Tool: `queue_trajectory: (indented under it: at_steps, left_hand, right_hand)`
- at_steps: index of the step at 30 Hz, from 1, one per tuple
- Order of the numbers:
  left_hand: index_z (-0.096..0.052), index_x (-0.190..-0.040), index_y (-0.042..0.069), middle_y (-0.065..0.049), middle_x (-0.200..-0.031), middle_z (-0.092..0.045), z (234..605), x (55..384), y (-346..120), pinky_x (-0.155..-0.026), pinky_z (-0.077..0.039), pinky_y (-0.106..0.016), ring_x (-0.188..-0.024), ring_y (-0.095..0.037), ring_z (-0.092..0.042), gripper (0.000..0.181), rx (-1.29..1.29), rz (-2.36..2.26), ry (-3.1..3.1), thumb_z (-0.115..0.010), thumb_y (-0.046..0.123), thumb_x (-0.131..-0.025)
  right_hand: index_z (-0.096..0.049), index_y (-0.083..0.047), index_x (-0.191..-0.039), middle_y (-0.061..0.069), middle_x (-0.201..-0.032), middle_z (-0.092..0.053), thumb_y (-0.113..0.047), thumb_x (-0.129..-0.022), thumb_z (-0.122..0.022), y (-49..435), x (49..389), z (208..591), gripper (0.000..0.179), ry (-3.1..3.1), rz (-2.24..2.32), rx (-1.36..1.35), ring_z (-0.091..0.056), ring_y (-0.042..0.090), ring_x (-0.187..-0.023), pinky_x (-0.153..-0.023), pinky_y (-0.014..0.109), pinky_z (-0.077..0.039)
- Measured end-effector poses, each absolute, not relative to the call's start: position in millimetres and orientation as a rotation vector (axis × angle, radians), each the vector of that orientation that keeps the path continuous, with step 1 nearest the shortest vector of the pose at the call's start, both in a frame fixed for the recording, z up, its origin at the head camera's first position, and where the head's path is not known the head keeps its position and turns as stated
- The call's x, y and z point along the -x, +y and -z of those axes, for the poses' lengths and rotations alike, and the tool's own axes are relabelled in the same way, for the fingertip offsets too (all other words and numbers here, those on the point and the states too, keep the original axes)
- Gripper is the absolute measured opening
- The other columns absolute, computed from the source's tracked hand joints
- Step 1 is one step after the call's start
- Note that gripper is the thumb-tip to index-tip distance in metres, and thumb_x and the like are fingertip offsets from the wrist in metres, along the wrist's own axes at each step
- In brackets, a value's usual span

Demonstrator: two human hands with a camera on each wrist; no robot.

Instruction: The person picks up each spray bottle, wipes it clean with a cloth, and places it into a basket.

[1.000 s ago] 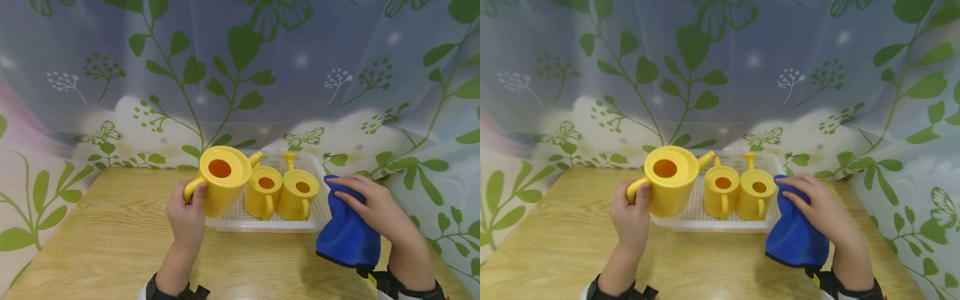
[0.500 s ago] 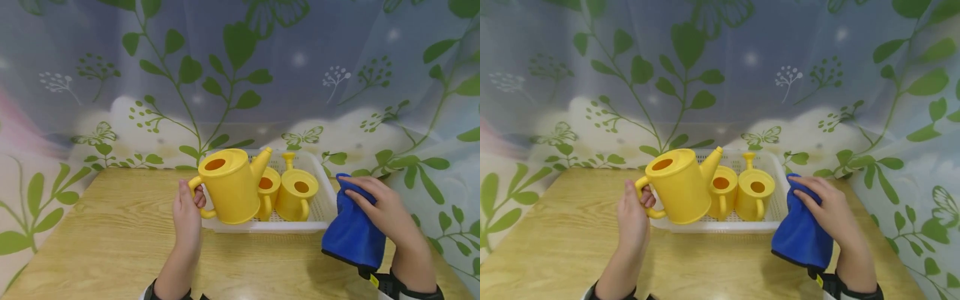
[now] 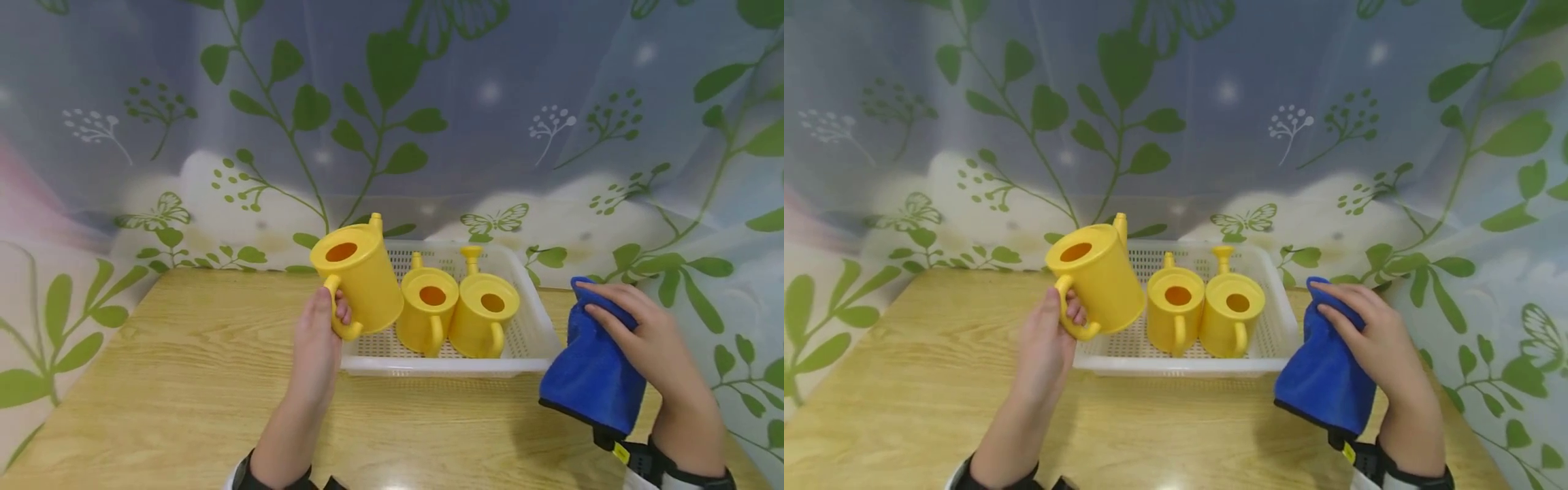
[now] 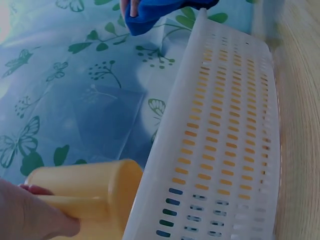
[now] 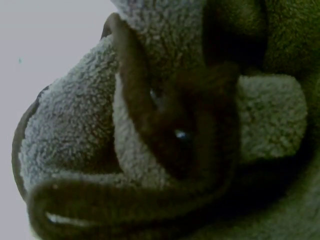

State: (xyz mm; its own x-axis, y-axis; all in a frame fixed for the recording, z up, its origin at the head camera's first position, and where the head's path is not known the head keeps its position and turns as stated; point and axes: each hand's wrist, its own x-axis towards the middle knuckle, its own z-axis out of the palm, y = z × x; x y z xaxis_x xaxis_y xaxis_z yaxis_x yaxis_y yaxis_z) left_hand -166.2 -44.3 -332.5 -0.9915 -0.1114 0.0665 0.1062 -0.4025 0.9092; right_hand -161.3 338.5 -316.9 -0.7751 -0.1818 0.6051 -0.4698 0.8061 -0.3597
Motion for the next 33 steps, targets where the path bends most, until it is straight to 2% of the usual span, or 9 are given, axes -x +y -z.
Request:
queue_trajectory:
  at_steps: [3,6,12,14,16,19,21,27,33]
  left_hand:
    - [-0.043,-0.111,-0.002,0.001,-0.088,-0.042,333.2,168.2,-46.6,-0.082,-0.04,-0.02,-0.087,-0.011,-0.043,0.028,0.004,2.516,-1.763,-0.034,0.025,-0.106]
    - [-0.044,-0.115,-0.005,0.0,-0.092,-0.046,336.8,171.4,-43.9,-0.086,-0.043,-0.021,-0.091,-0.012,-0.047,0.027,0.051,2.514,-1.874,-0.036,0.019,-0.106]
    - [-0.049,-0.112,-0.003,-0.002,-0.094,-0.053,345.1,177.7,-39.9,-0.089,-0.044,-0.027,-0.094,-0.016,-0.052,0.022,0.073,2.438,-2.07,-0.041,0.016,-0.105]
    - [-0.051,-0.112,-0.002,-0.004,-0.094,-0.057,347.7,179.8,-39.2,-0.091,-0.043,-0.03,-0.095,-0.017,-0.053,0.022,0.073,2.365,-2.157,-0.043,0.017,-0.104]
    - [-0.052,-0.113,-0.002,-0.007,-0.095,-0.061,350.2,181.7,-39.2,-0.094,-0.042,-0.034,-0.098,-0.019,-0.055,0.021,0.077,2.284,-2.244,-0.045,0.016,-0.103]
    - [-0.051,-0.115,-0.001,-0.012,-0.101,-0.065,354.2,183.7,-40.4,-0.097,-0.041,-0.039,-0.104,-0.022,-0.057,0.022,0.087,2.178,-2.375,-0.047,0.016,-0.103]
    - [-0.05,-0.116,-0.002,-0.014,-0.105,-0.065,356.5,185.0,-41.7,-0.098,-0.041,-0.04,-0.108,-0.024,-0.058,0.022,0.1,2.147,-2.434,-0.046,0.016,-0.103]
    - [-0.052,-0.113,-0.002,-0.014,-0.107,-0.067,361.5,189.4,-43.2,-0.092,-0.045,-0.037,-0.109,-0.026,-0.059,0.021,0.136,2.037,-2.558,-0.046,0.015,-0.103]
    - [-0.052,-0.114,-0.001,-0.012,-0.108,-0.068,361.0,194.8,-42.2,-0.082,-0.039,-0.033,-0.096,-0.022,-0.052,0.022,0.224,1.856,-2.734,-0.046,0.018,-0.103]
  right_hand:
    - [-0.065,-0.017,-0.125,-0.04,-0.117,-0.042,-0.008,-0.092,-0.064,338.4,165.1,319.9,0.035,-2.43,-0.691,-0.462,-0.034,-0.025,-0.111,-0.09,-0.002,-0.024]
    - [-0.065,-0.017,-0.125,-0.034,-0.118,-0.046,-0.009,-0.092,-0.065,342.8,164.9,322.0,0.034,-2.428,-0.676,-0.441,-0.033,-0.025,-0.111,-0.09,-0.002,-0.023]
    - [-0.063,-0.017,-0.128,0.012,-0.12,-0.062,-0.014,-0.095,-0.062,351.0,165.1,323.3,0.033,-2.481,-0.671,-0.353,-0.032,-0.025,-0.111,-0.096,0.002,-0.025]
    - [-0.062,-0.017,-0.13,0.017,-0.122,-0.061,-0.016,-0.096,-0.06,353.5,164.3,322.8,0.033,-2.504,-0.676,-0.311,-0.039,-0.017,-0.114,-0.103,0.013,-0.031]
    - [-0.061,-0.018,-0.131,0.018,-0.124,-0.06,-0.018,-0.097,-0.059,354.7,163.7,321.9,0.034,-2.526,-0.679,-0.271,-0.048,0.001,-0.118,-0.105,0.026,-0.036]
    - [-0.059,-0.016,-0.133,0.021,-0.126,-0.058,-0.021,-0.099,-0.057,354.1,164.3,320.2,0.035,-2.57,-0.685,-0.242,-0.052,0.035,-0.118,-0.098,0.055,-0.039]
    - [-0.058,-0.014,-0.134,0.024,-0.127,-0.056,-0.023,-0.099,-0.055,352.8,165.3,319.7,0.036,-2.6,-0.695,-0.238,-0.05,0.047,-0.114,-0.094,0.061,-0.038]
    - [-0.058,-0.01,-0.133,0.027,-0.127,-0.055,-0.021,-0.1,-0.055,352.4,167.5,320.9,0.035,-2.615,-0.729,-0.264,-0.048,0.051,-0.114,-0.087,0.068,-0.035]
    - [-0.058,-0.008,-0.131,0.028,-0.127,-0.055,-0.02,-0.099,-0.055,352.1,169.0,323.1,0.034,-2.617,-0.729,-0.269,-0.047,0.052,-0.116,-0.089,0.068,-0.034]
